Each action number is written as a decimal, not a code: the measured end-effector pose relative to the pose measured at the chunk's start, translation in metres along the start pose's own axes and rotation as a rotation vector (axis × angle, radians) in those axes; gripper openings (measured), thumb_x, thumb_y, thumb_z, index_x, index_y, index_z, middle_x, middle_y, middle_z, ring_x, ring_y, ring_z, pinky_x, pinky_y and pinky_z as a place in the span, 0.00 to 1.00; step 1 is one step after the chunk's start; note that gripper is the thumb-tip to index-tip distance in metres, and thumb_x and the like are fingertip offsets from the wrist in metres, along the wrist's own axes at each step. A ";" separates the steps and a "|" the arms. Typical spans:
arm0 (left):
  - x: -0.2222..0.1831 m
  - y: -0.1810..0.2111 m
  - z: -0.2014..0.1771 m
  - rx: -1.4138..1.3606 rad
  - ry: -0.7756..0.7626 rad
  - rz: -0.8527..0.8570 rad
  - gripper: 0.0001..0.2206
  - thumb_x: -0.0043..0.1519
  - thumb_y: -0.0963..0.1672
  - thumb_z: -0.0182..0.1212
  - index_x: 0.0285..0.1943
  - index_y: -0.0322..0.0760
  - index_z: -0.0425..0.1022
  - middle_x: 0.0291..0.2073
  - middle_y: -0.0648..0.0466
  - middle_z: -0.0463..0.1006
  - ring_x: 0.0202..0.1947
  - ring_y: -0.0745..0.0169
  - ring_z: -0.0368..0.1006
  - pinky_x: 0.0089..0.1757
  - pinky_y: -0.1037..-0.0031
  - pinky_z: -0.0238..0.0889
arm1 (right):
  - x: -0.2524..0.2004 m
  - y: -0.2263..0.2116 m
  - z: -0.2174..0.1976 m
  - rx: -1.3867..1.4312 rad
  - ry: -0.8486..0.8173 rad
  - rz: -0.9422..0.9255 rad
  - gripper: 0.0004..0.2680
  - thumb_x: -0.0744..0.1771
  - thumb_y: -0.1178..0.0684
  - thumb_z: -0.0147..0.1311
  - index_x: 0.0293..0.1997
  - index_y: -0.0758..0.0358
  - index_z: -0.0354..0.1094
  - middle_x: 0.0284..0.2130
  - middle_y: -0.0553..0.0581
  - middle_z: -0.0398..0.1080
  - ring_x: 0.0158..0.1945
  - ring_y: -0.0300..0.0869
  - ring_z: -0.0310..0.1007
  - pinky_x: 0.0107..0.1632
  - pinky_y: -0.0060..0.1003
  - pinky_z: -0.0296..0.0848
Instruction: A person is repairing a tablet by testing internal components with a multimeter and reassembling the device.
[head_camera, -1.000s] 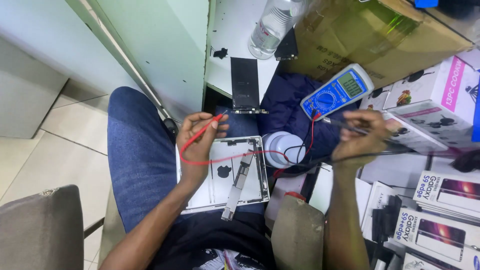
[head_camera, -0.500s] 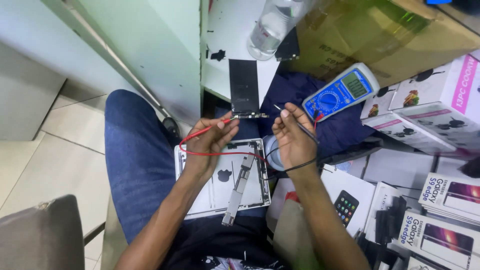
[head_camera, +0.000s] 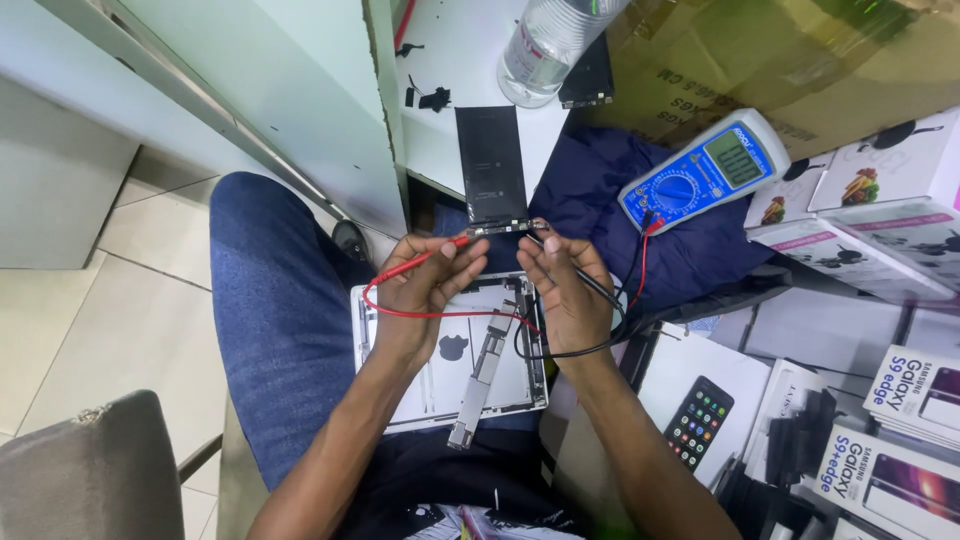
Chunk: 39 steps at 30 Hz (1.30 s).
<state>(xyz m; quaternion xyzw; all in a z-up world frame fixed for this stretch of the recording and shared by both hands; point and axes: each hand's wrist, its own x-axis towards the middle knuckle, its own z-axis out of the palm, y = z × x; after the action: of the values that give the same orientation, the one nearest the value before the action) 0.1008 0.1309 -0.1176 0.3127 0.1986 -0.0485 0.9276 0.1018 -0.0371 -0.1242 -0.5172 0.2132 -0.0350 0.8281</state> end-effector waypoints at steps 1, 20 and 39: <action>-0.001 0.001 0.001 0.000 0.002 -0.003 0.09 0.61 0.38 0.63 0.46 0.25 0.70 0.52 0.26 0.77 0.50 0.31 0.77 0.52 0.48 0.73 | 0.000 -0.001 0.001 -0.001 0.002 0.002 0.07 0.68 0.56 0.58 0.45 0.70 0.67 0.48 0.66 0.73 0.52 0.51 0.79 0.59 0.47 0.78; -0.003 0.004 0.004 0.058 -0.010 0.011 0.11 0.63 0.41 0.61 0.50 0.28 0.66 0.48 0.29 0.80 0.48 0.41 0.80 0.51 0.56 0.75 | -0.002 -0.010 0.005 -0.132 0.000 0.042 0.11 0.68 0.51 0.58 0.49 0.69 0.68 0.46 0.63 0.74 0.47 0.44 0.79 0.50 0.42 0.82; -0.002 0.002 0.004 0.089 0.023 0.049 0.10 0.63 0.39 0.59 0.51 0.28 0.66 0.49 0.30 0.79 0.49 0.40 0.79 0.51 0.56 0.75 | -0.004 -0.014 0.009 -0.169 -0.013 0.078 0.13 0.66 0.56 0.62 0.52 0.69 0.66 0.50 0.68 0.75 0.46 0.44 0.78 0.48 0.41 0.82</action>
<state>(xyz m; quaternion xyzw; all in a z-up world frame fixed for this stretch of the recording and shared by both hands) 0.1004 0.1299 -0.1125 0.3588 0.1993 -0.0310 0.9114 0.1039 -0.0350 -0.1079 -0.5767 0.2303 0.0189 0.7836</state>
